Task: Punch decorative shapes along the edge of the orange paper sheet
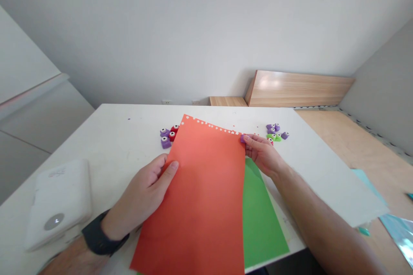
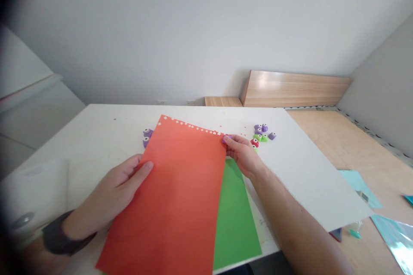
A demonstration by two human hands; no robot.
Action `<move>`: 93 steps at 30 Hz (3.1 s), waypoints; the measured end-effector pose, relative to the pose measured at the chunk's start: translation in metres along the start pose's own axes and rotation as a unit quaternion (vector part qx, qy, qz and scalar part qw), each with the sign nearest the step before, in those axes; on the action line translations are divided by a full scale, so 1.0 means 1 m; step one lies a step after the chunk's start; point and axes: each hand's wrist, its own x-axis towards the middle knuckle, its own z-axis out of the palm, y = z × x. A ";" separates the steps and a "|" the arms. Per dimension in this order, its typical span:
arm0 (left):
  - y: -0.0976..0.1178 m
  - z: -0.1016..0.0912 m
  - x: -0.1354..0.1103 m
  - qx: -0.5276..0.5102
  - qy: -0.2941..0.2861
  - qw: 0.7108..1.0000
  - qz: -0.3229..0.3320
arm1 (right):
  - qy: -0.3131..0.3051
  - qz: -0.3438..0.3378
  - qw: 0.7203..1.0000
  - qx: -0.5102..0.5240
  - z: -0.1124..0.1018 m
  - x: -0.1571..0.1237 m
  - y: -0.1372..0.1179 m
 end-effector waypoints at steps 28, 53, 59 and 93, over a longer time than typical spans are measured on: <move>0.003 0.000 -0.001 0.023 0.004 1.000 -0.001 | 0.001 -0.008 1.000 -0.019 0.000 -0.001 -0.001; 0.003 0.002 0.000 0.033 0.005 0.999 0.000 | 0.024 -0.017 0.999 -0.032 0.000 0.004 0.002; 0.001 0.003 0.000 0.035 0.006 0.999 0.001 | 0.039 -0.022 0.999 -0.023 0.000 0.006 0.003; 0.002 0.002 0.000 0.025 0.031 0.999 0.001 | 0.093 -0.041 0.994 -0.026 -0.009 0.004 -0.012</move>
